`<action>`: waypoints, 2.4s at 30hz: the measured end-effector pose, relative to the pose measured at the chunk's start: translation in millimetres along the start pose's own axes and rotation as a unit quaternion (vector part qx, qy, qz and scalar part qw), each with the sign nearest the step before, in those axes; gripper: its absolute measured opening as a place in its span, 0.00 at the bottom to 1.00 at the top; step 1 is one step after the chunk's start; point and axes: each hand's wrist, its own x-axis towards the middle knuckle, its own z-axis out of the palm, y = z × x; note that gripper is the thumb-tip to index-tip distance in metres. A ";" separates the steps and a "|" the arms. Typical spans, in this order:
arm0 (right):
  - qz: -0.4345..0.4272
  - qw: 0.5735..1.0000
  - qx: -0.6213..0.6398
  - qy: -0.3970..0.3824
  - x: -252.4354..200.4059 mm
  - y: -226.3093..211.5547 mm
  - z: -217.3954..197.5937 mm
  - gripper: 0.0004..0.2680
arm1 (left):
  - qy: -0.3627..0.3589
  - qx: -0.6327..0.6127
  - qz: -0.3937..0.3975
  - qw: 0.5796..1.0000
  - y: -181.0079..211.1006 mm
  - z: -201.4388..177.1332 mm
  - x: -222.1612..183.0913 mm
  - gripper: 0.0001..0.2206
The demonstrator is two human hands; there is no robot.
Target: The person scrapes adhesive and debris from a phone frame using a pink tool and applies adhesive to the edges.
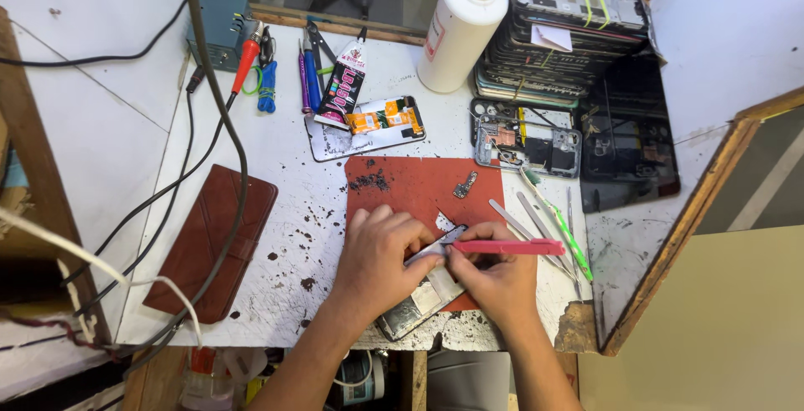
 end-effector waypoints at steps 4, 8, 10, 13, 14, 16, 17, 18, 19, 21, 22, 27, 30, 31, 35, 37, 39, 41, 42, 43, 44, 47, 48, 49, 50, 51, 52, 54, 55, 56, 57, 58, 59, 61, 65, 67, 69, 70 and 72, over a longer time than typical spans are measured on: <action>-0.016 0.997 -0.069 0.007 -0.5 -3.4 5.2 0.06 | -0.001 0.002 0.002 1.000 -2.3 0.6 1.6 0.11; 0.005 0.997 -0.056 0.049 -1.9 -1.6 4.4 0.06 | -0.006 0.001 -0.004 1.000 -3.4 1.4 2.4 0.10; -0.022 0.999 -0.034 0.036 -1.9 -0.8 4.8 0.06 | -0.013 0.002 -0.006 1.000 -3.1 0.7 3.0 0.11; -0.008 0.996 -0.082 0.032 -2.6 0.0 6.8 0.06 | -0.020 0.005 -0.008 1.000 -3.3 0.1 3.2 0.11; -0.026 0.994 -0.089 0.053 -2.7 0.1 8.2 0.06 | -0.017 0.006 -0.008 1.000 -3.3 0.4 3.4 0.11; -0.045 0.992 -0.095 0.074 -2.3 -0.3 8.0 0.05 | -0.019 0.003 -0.009 1.000 -3.1 0.6 3.4 0.11; -0.025 0.992 -0.093 0.078 -2.2 -0.1 7.5 0.06 | -0.020 0.001 -0.010 1.000 -3.2 0.3 3.0 0.10; -0.005 0.992 -0.090 0.082 -2.8 0.6 6.8 0.07 | -0.020 0.000 -0.010 1.000 -3.3 0.3 2.8 0.10; -0.005 0.992 -0.091 0.083 -3.3 1.8 5.6 0.07 | -0.020 0.005 -0.008 1.000 -3.3 0.3 2.7 0.11; -0.019 0.996 0.018 0.088 -2.2 5.1 1.7 0.07 | -0.018 0.010 -0.004 1.000 -3.0 0.4 3.6 0.11; -0.020 0.996 0.019 0.088 -2.1 6.8 0.8 0.07 | -0.021 0.010 -0.006 1.000 -3.1 -0.1 3.4 0.11; -0.029 0.996 0.013 0.089 -2.2 11.8 -0.3 0.07 | -0.015 0.002 0.000 1.000 -1.7 -2.4 2.3 0.11; -0.029 0.994 0.063 0.087 -2.1 10.9 -0.3 0.07 | -0.028 0.008 0.003 1.000 -0.4 -3.2 0.7 0.13; -0.030 0.994 0.064 0.087 -1.2 10.2 -0.6 0.07 | -0.004 0.030 0.049 0.998 0.7 -3.3 -0.7 0.17; 0.004 0.984 0.118 0.131 1.4 7.6 -1.5 0.08 | -0.028 0.088 0.098 0.991 8.0 -1.8 -5.7 0.20; 0.008 0.982 0.123 0.140 0.7 6.9 -2.0 0.08 | -0.031 0.114 0.103 0.988 11.2 -1.7 -7.9 0.20; 0.003 0.981 0.136 0.137 0.4 6.4 -2.4 0.08 | -0.035 0.140 0.108 0.984 14.4 -0.7 -9.1 0.20; 0.000 0.980 0.145 0.137 1.1 6.6 -3.3 0.08 | -0.027 0.169 0.089 0.981 18.8 2.0 -11.5 0.21; -0.004 0.979 0.153 0.134 1.2 6.7 -3.8 0.08 | -0.028 0.169 0.091 0.981 20.8 3.3 -12.9 0.21; -0.004 0.979 0.153 0.136 0.7 6.7 -4.2 0.08 | -0.023 0.183 0.086 0.979 22.6 4.4 -14.3 0.21; -0.002 0.979 0.154 0.135 0.6 6.7 -4.5 0.08 | -0.017 0.197 0.082 0.977 24.2 5.4 -15.2 0.21; -0.002 0.979 0.154 0.136 1.2 6.4 -4.8 0.08 | -0.031 0.222 0.076 0.972 27.2 7.8 -15.9 0.20; -0.003 0.979 0.152 0.137 1.1 6.4 -4.6 0.08 | -0.032 0.223 0.076 0.971 27.4 8.0 -16.0 0.20; -0.003 0.978 0.153 0.138 1.0 6.3 -4.3 0.08 | -0.030 0.225 0.079 0.971 27.5 8.1 -16.0 0.20; 0.001 0.979 0.152 0.139 1.2 5.9 -4.1 0.08 | -0.029 0.227 0.081 0.970 27.7 8.1 -15.6 0.19; 0.004 0.979 0.151 0.140 1.1 5.4 -4.1 0.08 | -0.030 0.228 0.081 0.970 28.0 8.2 -14.9 0.19; 0.004 0.978 0.152 0.141 0.7 4.9 -4.2 0.08 | -0.024 0.227 0.085 0.970 27.9 8.3 -13.8 0.19; 0.003 0.978 0.151 0.142 0.5 4.2 -4.8 0.08 | -0.019 0.227 0.091 0.970 26.1 7.2 -11.9 0.18; 0.001 0.978 0.152 0.143 0.8 4.3 -5.2 0.08 | -0.025 0.137 0.076 0.987 22.2 4.6 -10.2 0.15; 0.004 0.978 0.154 0.142 0.6 4.9 -5.7 0.08 | -0.031 0.046 0.059 0.997 17.5 1.9 -9.4 0.12; 0.007 0.977 0.157 0.142 0.1 5.7 -6.2 0.08 | -0.030 0.047 0.059 0.997 11.8 -0.2 -6.9 0.12; 0.005 0.977 0.159 0.142 0.6 6.6 -6.1 0.08 | 0.007 0.017 0.025 1.000 4.5 -3.2 -2.5 0.11; -0.002 0.978 0.158 0.138 1.1 7.3 -6.6 0.08 | 0.045 -0.012 -0.009 0.999 -2.4 -7.1 0.3 0.10; -0.011 0.978 0.162 0.134 1.4 7.4 -6.5 0.07 | 0.088 -0.029 -0.015 0.996 -17.2 -19.6 6.3 0.12; 0.008 0.975 0.171 0.141 2.6 6.4 -4.8 0.08 | 0.175 -0.045 -0.062 0.982 -37.3 -36.8 13.9 0.10; 0.010 0.975 0.170 0.142 2.0 7.5 -4.4 0.08 | 0.191 -0.011 -0.066 0.979 -41.2 -35.5 13.9 0.09; 0.006 0.976 0.170 0.136 0.9 8.9 -5.3 0.08 | 0.205 0.020 -0.072 0.976 -43.2 -31.4 13.4 0.08; 0.007 0.976 0.170 0.136 0.7 9.5 -5.2 0.08 | 0.223 0.046 -0.079 0.970 -43.4 -28.5 14.5 0.07; 0.002 0.976 0.168 0.140 1.2 10.0 -4.4 0.08 | 0.241 0.072 -0.086 0.964 -43.4 -26.0 15.3 0.06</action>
